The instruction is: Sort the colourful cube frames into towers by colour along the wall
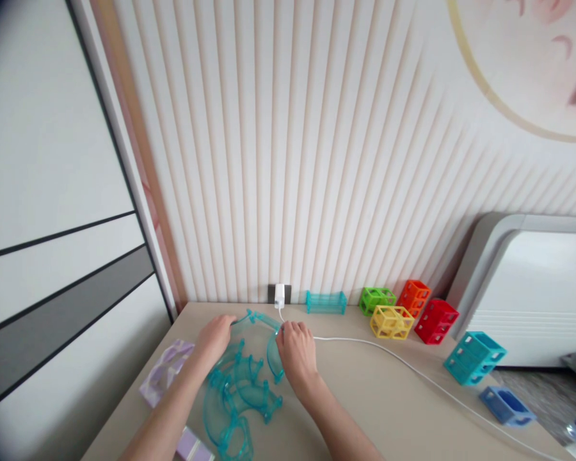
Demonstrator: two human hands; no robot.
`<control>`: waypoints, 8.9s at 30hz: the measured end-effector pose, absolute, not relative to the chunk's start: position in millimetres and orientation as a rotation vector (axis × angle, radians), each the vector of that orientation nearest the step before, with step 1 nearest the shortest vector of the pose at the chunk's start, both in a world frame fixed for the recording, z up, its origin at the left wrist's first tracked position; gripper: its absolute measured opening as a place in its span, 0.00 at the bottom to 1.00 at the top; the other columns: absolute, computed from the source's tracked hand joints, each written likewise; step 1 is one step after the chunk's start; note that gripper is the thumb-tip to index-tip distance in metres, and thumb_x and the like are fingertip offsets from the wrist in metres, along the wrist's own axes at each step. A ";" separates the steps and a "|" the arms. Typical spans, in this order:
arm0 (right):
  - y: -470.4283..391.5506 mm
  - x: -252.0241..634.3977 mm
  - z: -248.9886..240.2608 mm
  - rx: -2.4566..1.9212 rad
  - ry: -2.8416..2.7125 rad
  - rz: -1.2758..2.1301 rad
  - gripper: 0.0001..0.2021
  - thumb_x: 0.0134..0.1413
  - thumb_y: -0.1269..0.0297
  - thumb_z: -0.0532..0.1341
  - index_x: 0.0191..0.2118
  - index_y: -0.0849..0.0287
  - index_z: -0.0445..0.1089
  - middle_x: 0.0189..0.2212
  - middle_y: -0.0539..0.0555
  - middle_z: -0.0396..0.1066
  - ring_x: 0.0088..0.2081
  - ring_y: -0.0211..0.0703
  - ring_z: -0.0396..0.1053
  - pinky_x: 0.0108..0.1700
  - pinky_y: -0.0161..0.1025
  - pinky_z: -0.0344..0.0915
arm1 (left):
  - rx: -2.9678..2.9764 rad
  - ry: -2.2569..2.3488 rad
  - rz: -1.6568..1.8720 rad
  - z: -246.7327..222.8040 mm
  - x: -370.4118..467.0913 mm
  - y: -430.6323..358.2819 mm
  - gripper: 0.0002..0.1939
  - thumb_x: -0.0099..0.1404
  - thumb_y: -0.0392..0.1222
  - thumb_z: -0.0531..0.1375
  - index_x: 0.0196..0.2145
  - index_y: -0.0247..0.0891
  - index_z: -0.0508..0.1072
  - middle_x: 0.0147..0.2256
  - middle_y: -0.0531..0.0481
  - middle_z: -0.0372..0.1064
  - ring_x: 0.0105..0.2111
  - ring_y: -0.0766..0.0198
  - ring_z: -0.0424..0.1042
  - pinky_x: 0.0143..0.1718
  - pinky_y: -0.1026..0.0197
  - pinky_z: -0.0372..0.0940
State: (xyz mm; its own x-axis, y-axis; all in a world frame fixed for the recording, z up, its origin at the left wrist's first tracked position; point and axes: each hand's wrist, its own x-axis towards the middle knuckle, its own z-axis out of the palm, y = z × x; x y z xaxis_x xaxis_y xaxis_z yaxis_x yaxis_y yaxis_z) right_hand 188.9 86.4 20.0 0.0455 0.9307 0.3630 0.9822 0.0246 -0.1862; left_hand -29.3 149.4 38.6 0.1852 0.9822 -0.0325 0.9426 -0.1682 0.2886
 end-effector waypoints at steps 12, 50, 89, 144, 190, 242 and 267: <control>90.5 196.1 19.0 -2.022 -1.744 -0.008 0.09 0.69 0.66 0.54 0.36 0.55 0.70 0.32 0.55 0.80 0.35 0.47 0.78 0.32 0.36 0.55 | 2.137 1.950 0.338 46.4 -25.2 155.5 0.18 0.76 0.32 0.47 0.53 0.38 0.74 0.45 0.38 0.80 0.49 0.53 0.78 0.47 0.59 0.65; 94.5 285.1 38.1 -1.724 -1.283 0.740 0.28 0.61 0.39 0.52 0.34 0.60 0.75 0.13 0.51 0.71 0.19 0.43 0.66 0.25 0.35 0.56 | 2.297 1.239 0.581 64.2 13.3 117.8 0.27 0.68 0.41 0.62 0.63 0.45 0.67 0.54 0.48 0.77 0.51 0.60 0.76 0.55 0.62 0.67; 165.1 397.3 -40.4 -1.743 -1.275 -0.009 0.26 0.69 0.54 0.49 0.59 0.62 0.74 0.49 0.66 0.74 0.50 0.58 0.69 0.56 0.51 0.64 | 2.256 1.542 0.534 43.4 190.5 202.5 0.17 0.73 0.38 0.59 0.58 0.36 0.71 0.48 0.39 0.78 0.51 0.54 0.76 0.53 0.55 0.67; -15.7 269.6 -14.0 -1.672 -1.881 0.190 0.20 0.63 0.56 0.60 0.60 0.49 0.72 0.51 0.59 0.77 0.52 0.55 0.75 0.56 0.49 0.69 | 2.630 1.116 0.611 25.3 -47.7 21.2 0.28 0.70 0.53 0.58 0.65 0.46 0.68 0.62 0.43 0.67 0.63 0.46 0.64 0.66 0.44 0.60; -12.9 280.6 4.3 -1.414 -1.198 0.736 0.33 0.48 0.36 0.67 0.48 0.62 0.81 0.27 0.54 0.75 0.29 0.49 0.71 0.34 0.42 0.67 | 2.767 1.083 0.521 28.5 3.9 19.5 0.27 0.77 0.56 0.46 0.61 0.40 0.72 0.66 0.39 0.63 0.64 0.47 0.64 0.67 0.40 0.58; 48.2 192.9 108.4 -1.204 -1.237 0.100 0.24 0.63 0.54 0.64 0.61 0.58 0.71 0.49 0.61 0.81 0.49 0.54 0.80 0.50 0.46 0.77 | 1.111 0.711 1.173 149.8 15.2 100.9 0.25 0.61 0.60 0.67 0.44 0.36 0.75 0.45 0.41 0.78 0.41 0.53 0.80 0.35 0.59 0.73; 25.9 196.1 118.4 -1.001 -1.566 0.458 0.22 0.67 0.55 0.60 0.63 0.55 0.66 0.54 0.61 0.76 0.49 0.50 0.77 0.52 0.47 0.74 | 1.106 0.669 1.149 154.2 15.9 77.8 0.22 0.68 0.54 0.65 0.52 0.38 0.70 0.53 0.38 0.76 0.49 0.49 0.79 0.44 0.53 0.75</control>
